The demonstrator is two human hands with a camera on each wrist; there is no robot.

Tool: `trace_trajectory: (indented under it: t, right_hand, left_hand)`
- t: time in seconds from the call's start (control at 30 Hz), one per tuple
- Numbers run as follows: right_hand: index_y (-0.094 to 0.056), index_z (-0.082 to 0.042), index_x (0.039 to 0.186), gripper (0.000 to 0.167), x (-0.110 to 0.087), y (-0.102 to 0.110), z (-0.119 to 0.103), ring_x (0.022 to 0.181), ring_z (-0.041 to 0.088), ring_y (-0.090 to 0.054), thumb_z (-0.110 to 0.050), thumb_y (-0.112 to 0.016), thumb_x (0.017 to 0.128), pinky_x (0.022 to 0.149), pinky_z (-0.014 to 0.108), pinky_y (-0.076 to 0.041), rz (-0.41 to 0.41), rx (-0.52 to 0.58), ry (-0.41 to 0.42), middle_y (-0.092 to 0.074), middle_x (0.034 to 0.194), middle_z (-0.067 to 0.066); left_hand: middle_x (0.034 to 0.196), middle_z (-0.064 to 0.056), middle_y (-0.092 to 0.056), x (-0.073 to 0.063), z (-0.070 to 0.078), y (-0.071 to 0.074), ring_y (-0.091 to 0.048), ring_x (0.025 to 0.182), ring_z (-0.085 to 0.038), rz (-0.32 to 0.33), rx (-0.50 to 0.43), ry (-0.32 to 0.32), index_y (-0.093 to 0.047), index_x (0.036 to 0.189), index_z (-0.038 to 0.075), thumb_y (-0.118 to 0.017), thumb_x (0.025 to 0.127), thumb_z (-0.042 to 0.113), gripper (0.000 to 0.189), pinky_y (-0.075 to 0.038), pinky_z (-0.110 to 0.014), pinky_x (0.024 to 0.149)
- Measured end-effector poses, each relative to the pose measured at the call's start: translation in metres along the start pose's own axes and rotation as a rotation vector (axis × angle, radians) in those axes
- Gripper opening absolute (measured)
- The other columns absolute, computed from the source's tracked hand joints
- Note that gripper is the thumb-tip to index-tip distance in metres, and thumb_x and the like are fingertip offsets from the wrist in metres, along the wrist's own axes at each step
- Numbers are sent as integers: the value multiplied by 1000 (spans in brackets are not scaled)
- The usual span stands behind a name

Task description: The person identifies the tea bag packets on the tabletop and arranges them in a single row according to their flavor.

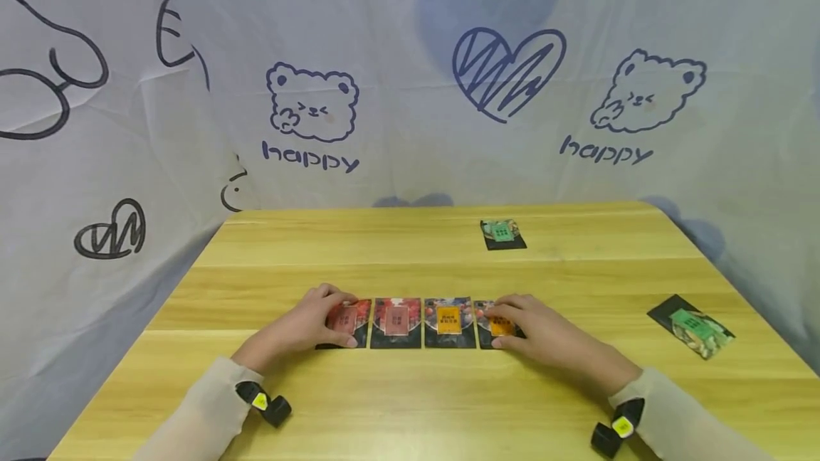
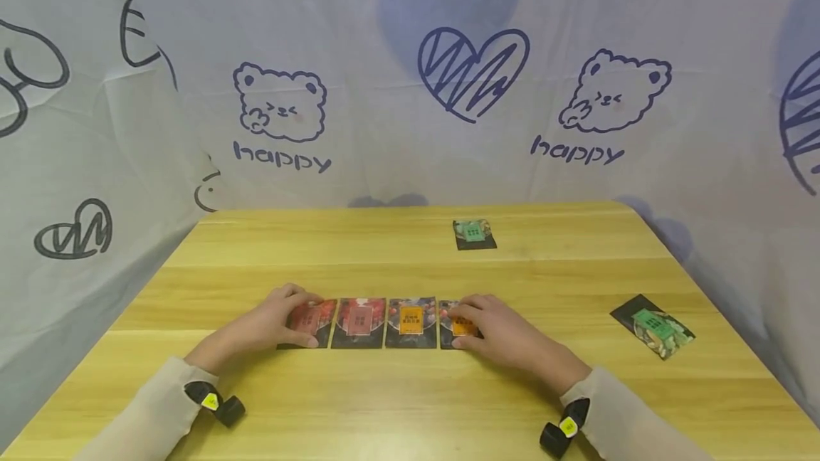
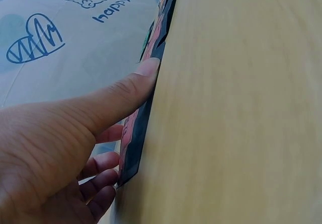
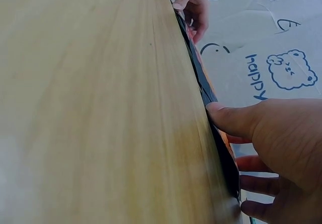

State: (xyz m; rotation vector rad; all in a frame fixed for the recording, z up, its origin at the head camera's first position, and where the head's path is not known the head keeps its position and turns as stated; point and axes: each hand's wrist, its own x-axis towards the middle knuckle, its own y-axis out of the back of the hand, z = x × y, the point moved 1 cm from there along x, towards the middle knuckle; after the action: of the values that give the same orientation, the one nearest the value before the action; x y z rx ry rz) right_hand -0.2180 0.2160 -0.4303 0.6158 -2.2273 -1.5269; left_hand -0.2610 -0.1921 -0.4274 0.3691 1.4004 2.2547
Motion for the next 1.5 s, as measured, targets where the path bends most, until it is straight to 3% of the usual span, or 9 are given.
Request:
trace_trajectory:
  t: [0.27,0.53,0.73,1.03,1.37,1.5]
  right_hand:
    - [-55,-17,140,55,2,5,-3,132,34,-40,-47,-61,95,102,53,-37,21,13,-2,-45,144,11]
    - [-59,-15,135,52,3,15,-2,129,37,-42,-47,-60,95,100,56,-37,120,-14,-26,-47,142,14]
    - [-59,-12,135,53,-2,19,7,127,38,-45,-47,-60,95,99,56,-38,117,-25,-31,-50,139,15]
    - [-56,-9,137,54,-29,32,33,123,42,-48,-44,-61,95,99,60,-36,140,-59,-85,-53,136,17]
    - [-52,-5,139,63,-64,53,60,121,50,-45,-48,-60,95,93,66,-35,98,-83,-232,-50,135,25]
    - [-53,-4,138,61,-77,55,70,118,52,-46,-46,-61,95,89,67,-37,105,-93,-231,-49,134,28]
  left_hand:
    - [123,-10,-47,0,0,0,-43,110,-28,0,5,-1,-54,138,11,-79,76,53,79,-41,-50,90]
    - [125,-10,-47,1,1,1,-43,110,-29,4,1,1,-54,137,11,-80,76,52,78,-41,-50,90]
    - [123,-9,-47,1,1,0,-43,109,-28,4,-5,4,-55,137,10,-81,76,50,78,-41,-50,90]
    - [125,-8,-46,1,1,4,-42,110,-26,3,-7,14,-54,138,13,-80,76,51,78,-41,-48,91]
    - [125,-10,-46,-1,5,4,-42,110,-28,-16,-8,25,-53,138,12,-81,76,51,79,-41,-49,91]
    - [126,-10,-46,-1,3,2,-42,111,-28,-12,-12,24,-54,138,12,-81,76,50,78,-41,-50,92]
